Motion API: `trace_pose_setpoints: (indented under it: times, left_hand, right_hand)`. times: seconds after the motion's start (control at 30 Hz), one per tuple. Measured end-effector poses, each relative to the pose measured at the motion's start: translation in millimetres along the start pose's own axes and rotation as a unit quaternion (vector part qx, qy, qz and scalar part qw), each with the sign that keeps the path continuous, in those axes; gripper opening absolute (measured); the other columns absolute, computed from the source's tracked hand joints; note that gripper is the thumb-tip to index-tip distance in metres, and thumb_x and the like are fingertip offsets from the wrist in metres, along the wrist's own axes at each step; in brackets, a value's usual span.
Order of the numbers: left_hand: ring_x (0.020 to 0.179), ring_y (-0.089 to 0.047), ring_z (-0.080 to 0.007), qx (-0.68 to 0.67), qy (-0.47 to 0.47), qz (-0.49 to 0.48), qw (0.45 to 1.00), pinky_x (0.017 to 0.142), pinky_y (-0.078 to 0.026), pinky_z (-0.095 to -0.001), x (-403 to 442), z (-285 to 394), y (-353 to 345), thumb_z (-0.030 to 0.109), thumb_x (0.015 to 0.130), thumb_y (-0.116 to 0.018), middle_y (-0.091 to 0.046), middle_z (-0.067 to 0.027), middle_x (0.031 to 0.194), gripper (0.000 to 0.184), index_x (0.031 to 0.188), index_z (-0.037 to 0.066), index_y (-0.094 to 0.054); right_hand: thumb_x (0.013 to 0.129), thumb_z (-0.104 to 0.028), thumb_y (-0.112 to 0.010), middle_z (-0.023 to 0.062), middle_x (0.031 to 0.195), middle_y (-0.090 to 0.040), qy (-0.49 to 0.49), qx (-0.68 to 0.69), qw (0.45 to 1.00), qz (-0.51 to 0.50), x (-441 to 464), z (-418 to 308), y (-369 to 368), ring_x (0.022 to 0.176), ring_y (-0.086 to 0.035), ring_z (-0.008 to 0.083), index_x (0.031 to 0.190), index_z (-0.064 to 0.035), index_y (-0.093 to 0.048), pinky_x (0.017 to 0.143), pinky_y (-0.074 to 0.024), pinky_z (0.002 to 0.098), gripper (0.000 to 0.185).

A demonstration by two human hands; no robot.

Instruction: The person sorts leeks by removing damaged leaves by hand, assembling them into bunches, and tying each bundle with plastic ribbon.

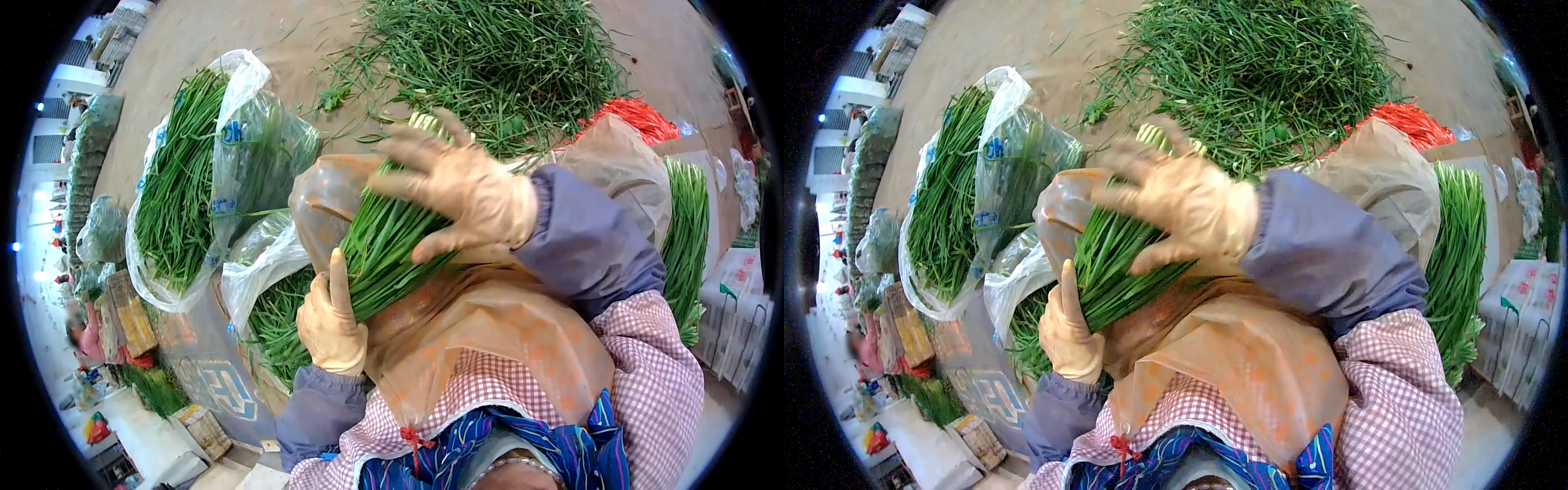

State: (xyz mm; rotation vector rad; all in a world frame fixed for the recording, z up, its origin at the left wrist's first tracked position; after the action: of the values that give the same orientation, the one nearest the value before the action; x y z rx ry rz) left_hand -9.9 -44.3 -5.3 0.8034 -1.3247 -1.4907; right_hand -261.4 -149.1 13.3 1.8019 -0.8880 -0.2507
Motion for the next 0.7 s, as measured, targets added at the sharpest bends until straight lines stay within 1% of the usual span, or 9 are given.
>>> trace_pose_setpoints:
  times: [0.07, 0.23, 0.33, 0.37, 0.4, 0.47, 0.5, 0.6, 0.7]
  left_hand:
    - [0.085, -0.062, -0.0362, -0.009, 0.011, -0.026, 1.0, 0.069, -0.051, -0.0428, 1.9, 0.3, 7.2, -0.007, 0.056, -0.065, -0.059, -0.0192, 0.109, 0.104, 0.152, 0.01, -0.03]
    - [0.092, -0.064, -0.0362, -0.101, 0.059, -0.043, 0.992, 0.078, -0.053, -0.0423, 1.3, -7.7, 20.9, -0.006, 0.06, -0.069, -0.063, -0.0169, 0.108, 0.106, 0.154, 0.007, -0.024]
    - [0.098, -0.066, -0.037, -0.154, 0.034, -0.03, 0.987, 0.082, -0.054, -0.0416, -4.2, -22.1, 19.7, 0.003, 0.068, -0.078, -0.064, -0.019, 0.115, 0.107, 0.156, 0.01, -0.017]
    - [0.101, -0.066, -0.0373, -0.154, 0.048, -0.044, 0.986, 0.084, -0.054, -0.0425, -5.8, -23.2, 19.6, 0.007, 0.069, -0.081, -0.065, -0.0191, 0.116, 0.11, 0.157, 0.01, -0.014]
    - [0.1, -0.066, -0.0368, -0.154, 0.059, -0.038, 0.986, 0.083, -0.055, -0.0416, -6.7, -22.0, 17.9, 0.002, 0.066, -0.077, -0.065, -0.0185, 0.118, 0.109, 0.156, 0.01, -0.017]
    - [0.099, -0.066, -0.0357, -0.15, 0.077, -0.027, 0.985, 0.082, -0.055, -0.0398, -6.4, -17.4, 13.8, -0.007, 0.061, -0.07, -0.063, -0.0173, 0.12, 0.107, 0.155, 0.008, -0.021]
    - [0.103, -0.066, -0.0361, -0.132, 0.102, -0.056, 0.984, 0.083, -0.055, -0.039, -5.1, -14.6, 14.7, -0.009, 0.062, -0.069, -0.062, -0.0172, 0.125, 0.106, 0.155, 0.009, -0.021]
    - [0.106, -0.065, -0.0364, -0.145, 0.083, -0.034, 0.985, 0.085, -0.055, -0.0398, -8.5, -17.6, 5.7, -0.01, 0.062, -0.067, -0.061, -0.018, 0.128, 0.106, 0.156, 0.011, -0.022]
    - [0.115, -0.063, -0.0353, -0.178, 0.131, -0.071, 0.973, 0.094, -0.052, -0.038, -8.5, -15.1, 6.9, -0.007, 0.07, -0.069, -0.062, -0.0213, 0.128, 0.096, 0.154, 0.011, -0.026]
  right_hand:
    - [0.087, -0.046, -0.065, 0.0152, 0.141, -0.047, 0.086, 0.031, 0.994, 0.059, 16.0, -8.1, -23.1, 0.138, -0.038, 0.0369, 0.122, -0.0151, -0.056, 0.115, -0.0108, 0.0619, 0.048]
    - [0.089, -0.026, -0.069, 0.0136, 0.121, -0.06, 0.168, 0.127, 0.97, 0.121, 30.1, -3.9, -31.9, 0.113, -0.058, 0.0359, 0.109, -0.0104, -0.06, 0.101, -0.0404, 0.0519, 0.027]
    - [0.091, -0.018, -0.068, 0.0111, 0.104, -0.066, 0.083, 0.275, 0.949, 0.129, 25.3, -0.9, -29.7, 0.096, -0.065, 0.0319, 0.106, -0.0069, -0.06, 0.085, -0.0516, 0.0408, 0.021]
    - [0.095, -0.018, -0.066, 0.0075, 0.09, -0.068, -0.008, 0.335, 0.93, 0.153, 20.7, -3.2, -30.4, 0.086, -0.067, 0.022, 0.106, -0.0044, -0.059, 0.078, -0.0538, 0.0331, 0.019]
    - [0.096, -0.019, -0.064, 0.0056, 0.086, -0.068, -0.061, 0.426, 0.875, 0.222, 19.0, -2.8, -34.6, 0.075, -0.063, 0.0113, 0.105, -0.004, -0.058, 0.065, -0.0525, 0.0267, 0.018]
    - [0.098, -0.018, -0.062, 0.0026, 0.081, -0.065, -0.13, 0.624, 0.719, 0.279, 24.1, 1.6, -26.5, 0.059, -0.055, 0.0068, 0.105, -0.005, -0.059, 0.049, -0.0444, 0.0218, 0.015]
    - [0.099, -0.019, -0.06, -0.0012, 0.072, -0.061, -0.123, 0.605, 0.725, 0.306, 28.7, 10.8, -20.7, 0.051, -0.047, 0.005, 0.108, -0.0078, -0.062, 0.041, -0.0353, 0.0212, 0.014]
    - [0.097, -0.029, -0.062, -0.0069, 0.06, -0.051, -0.157, 0.495, 0.764, 0.383, 14.8, 42.0, 21.3, 0.049, -0.04, 0.0035, 0.102, -0.0138, -0.071, 0.041, -0.028, 0.0206, 0.018]
    - [0.101, -0.026, -0.058, -0.0091, 0.06, -0.046, -0.188, 0.41, 0.781, 0.432, -32.6, 116.4, 60.9, 0.048, -0.035, 0.0023, 0.108, -0.0113, -0.07, 0.043, -0.0308, 0.0197, 0.021]
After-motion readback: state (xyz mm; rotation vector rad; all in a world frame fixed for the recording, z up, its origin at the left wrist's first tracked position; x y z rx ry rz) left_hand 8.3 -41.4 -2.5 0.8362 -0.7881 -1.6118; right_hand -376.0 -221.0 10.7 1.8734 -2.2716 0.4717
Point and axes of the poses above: each hand's wrist, its own x-axis towards the middle knuckle, its own y-axis out of the back of the hand, z = x × y, the point moved 2 cm from there along x, towards the middle knuckle
